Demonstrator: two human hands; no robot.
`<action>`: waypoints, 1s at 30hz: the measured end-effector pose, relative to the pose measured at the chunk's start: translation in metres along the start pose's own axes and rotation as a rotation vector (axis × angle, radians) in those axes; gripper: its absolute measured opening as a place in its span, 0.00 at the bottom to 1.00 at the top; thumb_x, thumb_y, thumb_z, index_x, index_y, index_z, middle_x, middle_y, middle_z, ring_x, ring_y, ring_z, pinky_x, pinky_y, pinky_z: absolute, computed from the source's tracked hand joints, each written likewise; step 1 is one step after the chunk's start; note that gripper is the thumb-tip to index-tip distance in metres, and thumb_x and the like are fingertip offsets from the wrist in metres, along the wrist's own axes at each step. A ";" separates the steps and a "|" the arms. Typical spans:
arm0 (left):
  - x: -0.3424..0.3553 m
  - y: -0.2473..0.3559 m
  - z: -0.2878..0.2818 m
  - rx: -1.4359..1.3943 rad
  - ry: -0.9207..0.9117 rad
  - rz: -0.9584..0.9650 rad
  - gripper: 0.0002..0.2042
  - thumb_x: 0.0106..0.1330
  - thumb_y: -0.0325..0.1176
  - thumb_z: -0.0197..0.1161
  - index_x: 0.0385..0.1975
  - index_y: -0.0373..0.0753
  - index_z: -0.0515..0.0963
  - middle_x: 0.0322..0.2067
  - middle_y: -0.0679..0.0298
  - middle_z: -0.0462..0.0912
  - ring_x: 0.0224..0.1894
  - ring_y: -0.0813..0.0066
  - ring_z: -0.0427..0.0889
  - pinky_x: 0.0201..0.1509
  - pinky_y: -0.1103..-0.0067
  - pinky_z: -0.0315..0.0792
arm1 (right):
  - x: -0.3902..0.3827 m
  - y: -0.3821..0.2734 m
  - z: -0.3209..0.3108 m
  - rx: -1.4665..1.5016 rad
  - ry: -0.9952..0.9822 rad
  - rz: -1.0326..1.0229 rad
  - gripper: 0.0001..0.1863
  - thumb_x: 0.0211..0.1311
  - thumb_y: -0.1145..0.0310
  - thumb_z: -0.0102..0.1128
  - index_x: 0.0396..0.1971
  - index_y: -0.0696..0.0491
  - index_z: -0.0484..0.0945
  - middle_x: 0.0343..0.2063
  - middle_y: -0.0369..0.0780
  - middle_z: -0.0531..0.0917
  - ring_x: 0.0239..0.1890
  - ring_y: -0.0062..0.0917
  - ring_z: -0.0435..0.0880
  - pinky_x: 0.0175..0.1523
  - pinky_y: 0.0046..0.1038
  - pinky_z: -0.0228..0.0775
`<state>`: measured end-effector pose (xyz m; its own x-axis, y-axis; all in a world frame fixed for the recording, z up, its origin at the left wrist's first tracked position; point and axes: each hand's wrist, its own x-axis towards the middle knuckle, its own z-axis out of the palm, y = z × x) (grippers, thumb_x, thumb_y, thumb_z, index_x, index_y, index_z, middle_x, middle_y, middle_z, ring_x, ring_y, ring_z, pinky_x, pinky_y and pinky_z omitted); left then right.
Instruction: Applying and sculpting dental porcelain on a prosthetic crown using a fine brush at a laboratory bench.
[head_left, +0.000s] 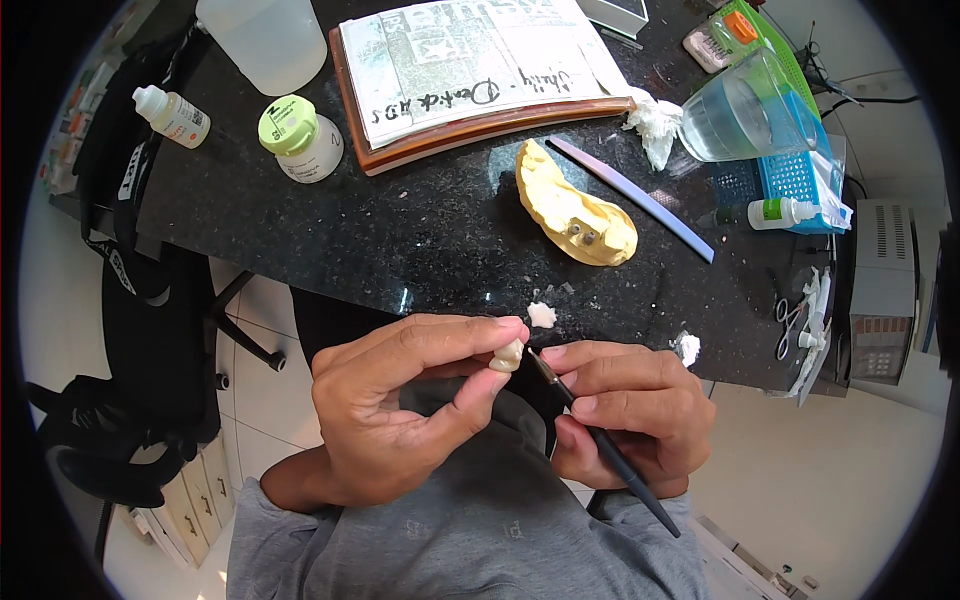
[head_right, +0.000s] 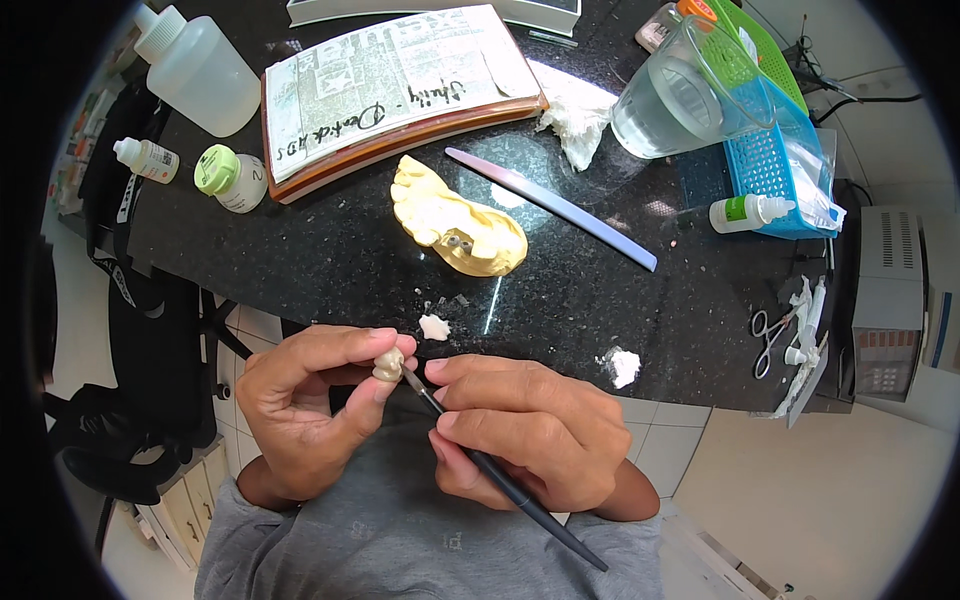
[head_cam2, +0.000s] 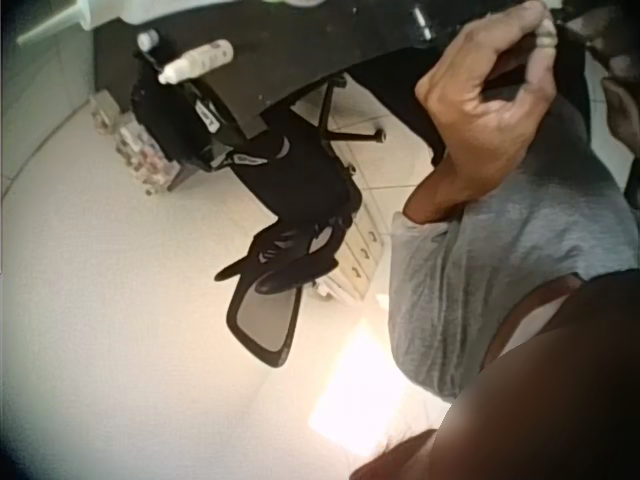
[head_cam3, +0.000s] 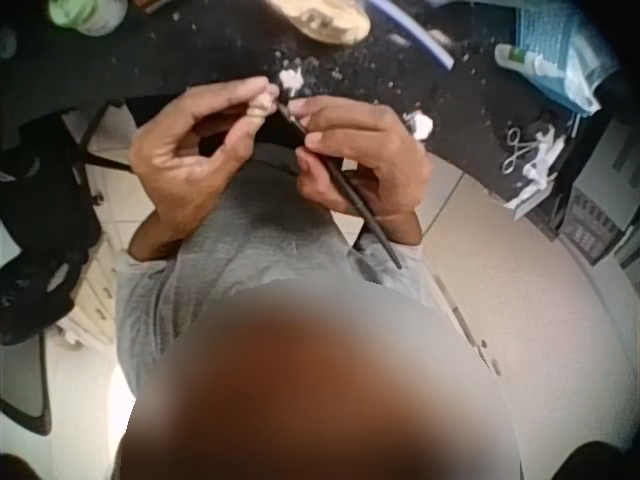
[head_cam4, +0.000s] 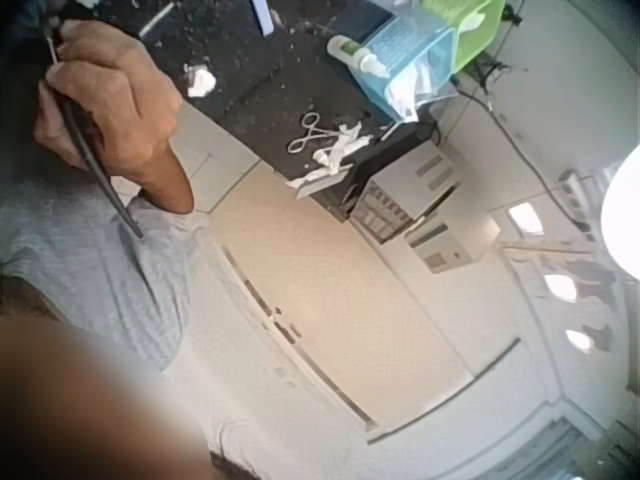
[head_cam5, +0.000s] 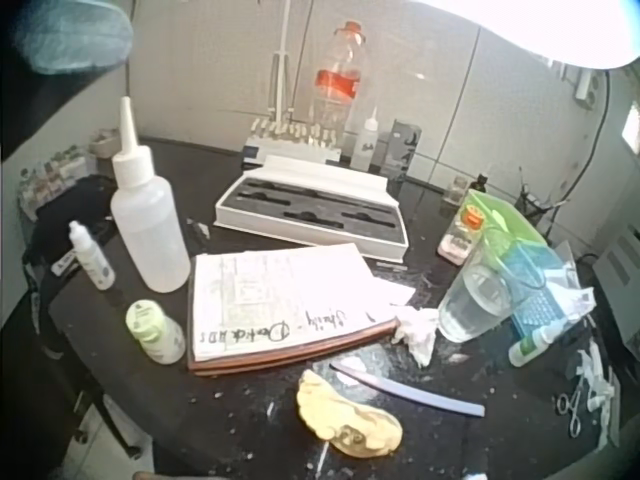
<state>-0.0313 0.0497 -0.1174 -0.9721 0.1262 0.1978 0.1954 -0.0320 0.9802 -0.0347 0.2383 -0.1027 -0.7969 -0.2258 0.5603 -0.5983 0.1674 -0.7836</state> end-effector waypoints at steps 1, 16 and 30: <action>0.000 0.001 0.000 -0.004 -0.008 -0.013 0.15 0.57 0.13 0.66 0.45 0.29 0.81 0.40 0.50 0.85 0.43 0.67 0.86 0.47 0.78 0.83 | -0.001 0.001 0.000 -0.018 -0.007 -0.025 0.13 0.44 0.81 0.74 0.31 0.62 0.79 0.28 0.48 0.84 0.35 0.38 0.89 0.38 0.31 0.86; 0.001 0.000 -0.002 0.010 -0.025 -0.003 0.15 0.57 0.14 0.66 0.45 0.30 0.81 0.39 0.51 0.85 0.42 0.69 0.87 0.45 0.79 0.83 | 0.003 0.000 -0.002 -0.050 -0.062 -0.024 0.13 0.44 0.81 0.74 0.30 0.62 0.80 0.27 0.48 0.84 0.36 0.38 0.89 0.38 0.31 0.86; 0.000 0.000 -0.003 0.020 -0.028 -0.003 0.15 0.57 0.14 0.66 0.44 0.30 0.81 0.39 0.50 0.85 0.41 0.68 0.87 0.45 0.79 0.83 | 0.002 0.001 -0.002 -0.042 -0.061 -0.037 0.13 0.44 0.80 0.74 0.31 0.62 0.79 0.27 0.47 0.84 0.35 0.37 0.89 0.38 0.30 0.86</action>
<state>-0.0319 0.0464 -0.1169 -0.9686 0.1542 0.1950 0.1956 -0.0117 0.9806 -0.0374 0.2398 -0.1022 -0.7684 -0.2900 0.5705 -0.6313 0.1975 -0.7499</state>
